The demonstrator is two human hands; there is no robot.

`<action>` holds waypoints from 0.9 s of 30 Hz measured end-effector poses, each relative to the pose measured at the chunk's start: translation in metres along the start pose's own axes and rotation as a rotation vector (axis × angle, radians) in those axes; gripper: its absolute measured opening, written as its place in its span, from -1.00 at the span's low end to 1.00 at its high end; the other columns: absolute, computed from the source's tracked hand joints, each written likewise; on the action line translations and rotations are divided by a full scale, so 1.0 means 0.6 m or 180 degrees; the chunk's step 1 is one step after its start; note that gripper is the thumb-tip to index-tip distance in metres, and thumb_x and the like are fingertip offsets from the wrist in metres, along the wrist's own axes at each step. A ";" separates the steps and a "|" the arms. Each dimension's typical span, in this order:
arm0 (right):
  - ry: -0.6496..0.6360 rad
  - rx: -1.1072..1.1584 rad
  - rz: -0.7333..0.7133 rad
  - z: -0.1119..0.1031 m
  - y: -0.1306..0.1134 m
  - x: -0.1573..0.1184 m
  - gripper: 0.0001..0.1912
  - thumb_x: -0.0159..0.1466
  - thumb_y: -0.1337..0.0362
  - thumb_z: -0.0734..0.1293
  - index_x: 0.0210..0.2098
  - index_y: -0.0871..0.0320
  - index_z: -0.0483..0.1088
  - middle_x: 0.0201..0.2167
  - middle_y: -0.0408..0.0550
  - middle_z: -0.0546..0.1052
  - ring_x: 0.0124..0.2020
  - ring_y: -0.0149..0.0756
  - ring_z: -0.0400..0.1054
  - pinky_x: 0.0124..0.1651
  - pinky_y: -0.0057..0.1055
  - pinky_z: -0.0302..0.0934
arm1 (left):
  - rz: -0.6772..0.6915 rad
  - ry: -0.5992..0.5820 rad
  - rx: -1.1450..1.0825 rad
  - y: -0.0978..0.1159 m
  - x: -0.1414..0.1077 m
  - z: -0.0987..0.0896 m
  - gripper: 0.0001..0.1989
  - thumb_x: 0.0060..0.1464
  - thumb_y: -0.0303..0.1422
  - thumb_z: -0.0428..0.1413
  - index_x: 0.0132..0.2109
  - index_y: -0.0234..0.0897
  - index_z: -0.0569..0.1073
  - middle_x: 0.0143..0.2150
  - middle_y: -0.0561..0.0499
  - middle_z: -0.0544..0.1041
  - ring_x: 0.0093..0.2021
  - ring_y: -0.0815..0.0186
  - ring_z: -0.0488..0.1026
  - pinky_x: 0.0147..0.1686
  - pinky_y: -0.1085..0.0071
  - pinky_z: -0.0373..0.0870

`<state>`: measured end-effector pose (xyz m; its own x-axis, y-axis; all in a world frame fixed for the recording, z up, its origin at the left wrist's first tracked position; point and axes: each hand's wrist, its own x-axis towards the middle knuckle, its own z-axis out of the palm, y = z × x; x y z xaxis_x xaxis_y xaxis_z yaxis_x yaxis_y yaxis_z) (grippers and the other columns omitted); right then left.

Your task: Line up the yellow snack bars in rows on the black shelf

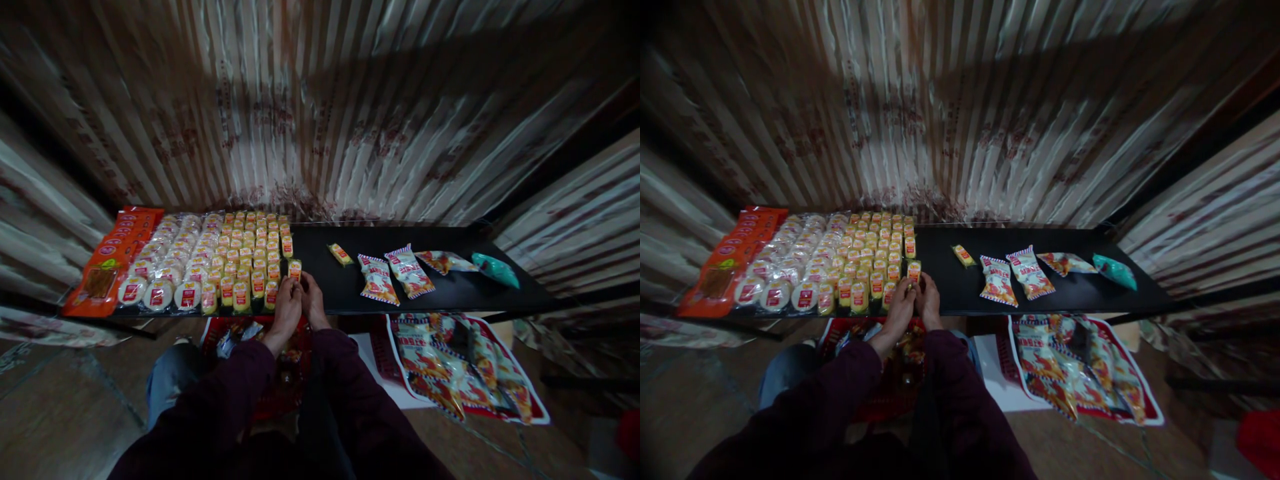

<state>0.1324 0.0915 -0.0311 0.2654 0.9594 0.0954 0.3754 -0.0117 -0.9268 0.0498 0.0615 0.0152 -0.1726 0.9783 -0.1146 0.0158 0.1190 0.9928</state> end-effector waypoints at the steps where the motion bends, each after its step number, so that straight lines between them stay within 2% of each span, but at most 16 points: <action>1: -0.0003 0.0013 -0.0024 0.003 0.003 0.006 -0.62 0.17 0.27 0.29 0.00 0.09 0.43 -0.13 -0.02 0.57 -0.11 -0.21 0.44 0.03 -0.24 0.31 | -0.0001 -0.0007 0.0009 0.000 0.005 0.003 -0.74 0.03 -0.49 0.05 -0.12 -0.23 0.50 0.20 -0.12 0.40 0.29 0.17 0.20 0.32 0.22 -0.04; 5: -0.0033 0.0105 -0.0088 0.013 0.014 0.027 -0.59 0.16 0.28 0.29 0.02 0.08 0.41 -0.13 -0.03 0.57 -0.11 -0.21 0.45 0.02 -0.23 0.33 | 0.0010 -0.0002 0.0045 -0.001 0.019 0.009 -0.74 0.04 -0.42 0.09 -0.09 -0.24 0.50 0.26 -0.14 0.32 0.35 0.16 0.11 0.34 0.25 -0.09; 10: -0.0072 0.0142 -0.0055 0.015 0.017 0.042 -0.58 0.17 0.28 0.28 0.03 0.10 0.39 -0.13 -0.04 0.57 -0.11 -0.24 0.45 0.01 -0.26 0.32 | 0.0031 -0.0056 0.0318 -0.007 0.024 0.014 -0.67 0.07 -0.42 0.03 -0.01 -0.28 0.48 0.32 -0.16 0.25 0.37 0.15 0.06 0.36 0.21 -0.12; 17: -0.0048 0.0233 0.0027 0.020 -0.001 0.063 -0.59 0.15 0.31 0.26 0.01 0.10 0.41 -0.14 -0.05 0.58 -0.15 -0.27 0.45 0.00 -0.28 0.33 | 0.0128 -0.0041 0.0167 -0.009 0.037 0.020 -0.65 0.08 -0.35 0.05 0.02 -0.25 0.48 0.31 -0.11 0.28 0.37 0.16 0.06 0.37 0.23 -0.15; 22: -0.0075 0.0282 -0.0113 0.024 -0.009 0.078 -0.56 0.14 0.31 0.25 0.03 0.10 0.39 -0.10 -0.04 0.56 -0.13 -0.27 0.43 0.01 -0.30 0.31 | 0.0138 -0.0087 0.0141 -0.004 0.050 0.024 -0.60 0.10 -0.33 0.04 0.08 -0.25 0.47 0.30 -0.11 0.30 0.37 0.16 0.07 0.38 0.23 -0.17; 27: -0.0251 0.0115 -0.0233 0.023 0.000 0.089 -0.54 0.13 0.34 0.24 0.04 0.16 0.39 -0.06 0.01 0.53 -0.07 -0.25 0.41 0.07 -0.29 0.27 | 0.0157 -0.0165 0.0270 -0.005 0.056 0.030 -0.55 0.11 -0.34 0.02 0.12 -0.37 0.44 0.32 -0.19 0.26 0.38 0.12 0.05 0.38 0.22 -0.16</action>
<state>0.1343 0.1468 -0.0312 0.1672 0.9765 0.1357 0.3587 0.0680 -0.9310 0.0617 0.0968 0.0077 -0.1184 0.9905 -0.0695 0.1066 0.0823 0.9909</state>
